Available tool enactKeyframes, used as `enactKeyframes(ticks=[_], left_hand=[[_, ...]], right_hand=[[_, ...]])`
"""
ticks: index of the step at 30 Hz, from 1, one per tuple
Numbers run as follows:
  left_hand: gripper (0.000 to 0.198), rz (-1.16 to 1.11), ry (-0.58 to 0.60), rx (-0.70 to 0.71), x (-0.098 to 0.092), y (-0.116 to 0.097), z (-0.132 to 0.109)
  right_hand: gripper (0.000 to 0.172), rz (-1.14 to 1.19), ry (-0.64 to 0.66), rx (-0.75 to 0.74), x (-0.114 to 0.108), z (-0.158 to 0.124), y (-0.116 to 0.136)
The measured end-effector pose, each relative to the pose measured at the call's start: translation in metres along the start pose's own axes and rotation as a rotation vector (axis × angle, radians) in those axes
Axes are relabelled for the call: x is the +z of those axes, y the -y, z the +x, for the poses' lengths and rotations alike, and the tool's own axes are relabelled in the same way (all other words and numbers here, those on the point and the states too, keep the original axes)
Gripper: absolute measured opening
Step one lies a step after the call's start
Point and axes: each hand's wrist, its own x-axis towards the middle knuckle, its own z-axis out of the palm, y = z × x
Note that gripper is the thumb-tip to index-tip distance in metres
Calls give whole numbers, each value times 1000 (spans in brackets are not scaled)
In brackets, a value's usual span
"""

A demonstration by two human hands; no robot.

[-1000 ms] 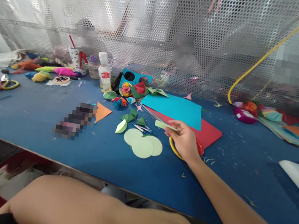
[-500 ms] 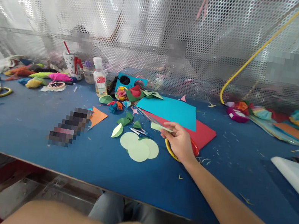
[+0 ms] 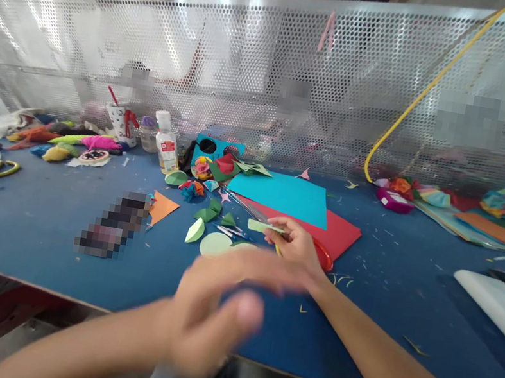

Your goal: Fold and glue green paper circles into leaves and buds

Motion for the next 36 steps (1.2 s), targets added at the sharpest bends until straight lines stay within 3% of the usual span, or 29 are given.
enactKeyframes(ticks=[2, 4, 7, 9, 12, 15, 19, 22, 25, 31, 36], left_hand=[[29, 5, -132, -53, -12, 29, 60], [29, 99, -164, -261, -23, 69, 93], [36, 67, 21, -451, -31, 123, 102], [37, -53, 129, -513, -31, 142, 97], [36, -208, 182, -527, -29, 147, 89], [32, -212, 183, -522, -26, 144, 87], [33, -211, 83, -547, -23, 146, 86], [36, -298, 4, -581, -19, 146, 84], [41, -330, -36, -619, -15, 144, 81], [43, -379, -73, -659, -14, 142, 81], [48, -463, -83, -700, -18, 145, 83]], right_hand=[[29, 3, 43, -5, 0, 0, -2], [28, 9, 75, -6, 1, 0, -2], [25, 15, 108, -4, 2, 0, 0], [23, 13, 132, -1, 2, -1, 2], [21, -4, 178, -17, 1, -2, 5], [23, -47, 200, -70, 1, -4, 6], [48, -346, 27, -392, 0, -8, 11], [39, -618, 80, -607, -1, -10, 17], [34, -753, 157, -604, 0, -11, 19], [10, -777, 135, -623, 0, -10, 16], [21, -734, 244, -760, -6, -13, 24]])
